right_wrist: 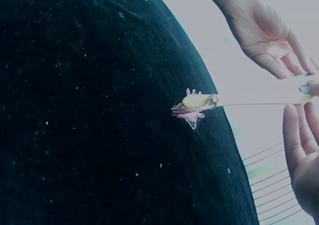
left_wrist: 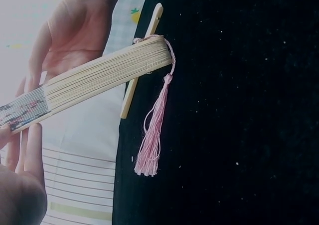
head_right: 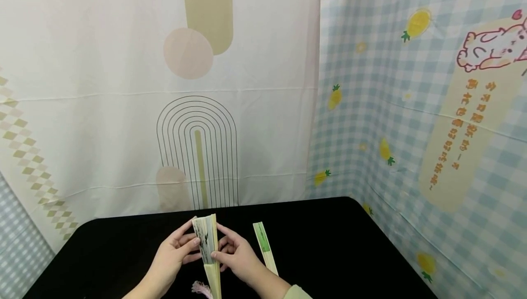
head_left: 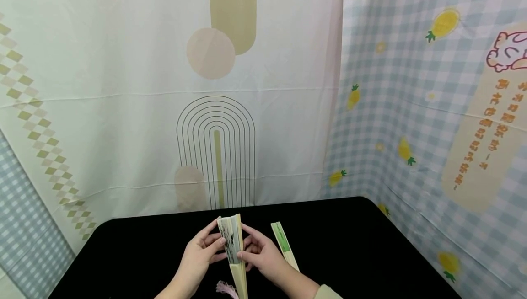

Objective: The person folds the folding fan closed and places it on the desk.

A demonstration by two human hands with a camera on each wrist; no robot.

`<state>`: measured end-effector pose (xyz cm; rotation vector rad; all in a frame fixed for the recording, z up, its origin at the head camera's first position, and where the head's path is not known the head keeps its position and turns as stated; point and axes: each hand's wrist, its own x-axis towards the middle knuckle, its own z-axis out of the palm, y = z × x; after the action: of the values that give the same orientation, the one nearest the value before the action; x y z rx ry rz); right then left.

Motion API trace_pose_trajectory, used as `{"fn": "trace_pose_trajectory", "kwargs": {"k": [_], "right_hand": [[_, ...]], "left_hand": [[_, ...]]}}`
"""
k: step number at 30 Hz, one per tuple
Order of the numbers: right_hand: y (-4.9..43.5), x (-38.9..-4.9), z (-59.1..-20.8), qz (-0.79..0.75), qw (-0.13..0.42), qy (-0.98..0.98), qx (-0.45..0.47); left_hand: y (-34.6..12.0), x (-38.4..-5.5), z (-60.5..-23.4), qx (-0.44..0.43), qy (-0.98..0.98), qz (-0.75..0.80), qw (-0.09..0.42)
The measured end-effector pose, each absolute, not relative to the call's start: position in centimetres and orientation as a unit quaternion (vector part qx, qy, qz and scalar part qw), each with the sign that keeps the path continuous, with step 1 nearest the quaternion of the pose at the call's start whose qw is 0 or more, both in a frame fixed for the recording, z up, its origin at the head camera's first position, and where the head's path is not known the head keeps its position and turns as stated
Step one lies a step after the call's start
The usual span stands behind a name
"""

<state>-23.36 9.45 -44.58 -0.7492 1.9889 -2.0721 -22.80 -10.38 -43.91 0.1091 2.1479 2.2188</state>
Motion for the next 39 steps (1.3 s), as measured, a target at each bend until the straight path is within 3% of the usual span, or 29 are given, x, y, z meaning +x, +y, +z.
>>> {"fn": "trace_pose_trajectory", "kwargs": {"k": [10,39], "right_hand": [[9.4,-24.5,-46.8,-0.678,0.076,0.683,-0.26],[9.6,-23.3,-45.6,-0.654,0.075,0.703,-0.27]], "left_hand": [[-10.3,-22.8,-43.9,0.03,0.695,0.718,0.025],[-9.5,-22.9,-43.7,0.006,0.705,0.71,0.004]]}}
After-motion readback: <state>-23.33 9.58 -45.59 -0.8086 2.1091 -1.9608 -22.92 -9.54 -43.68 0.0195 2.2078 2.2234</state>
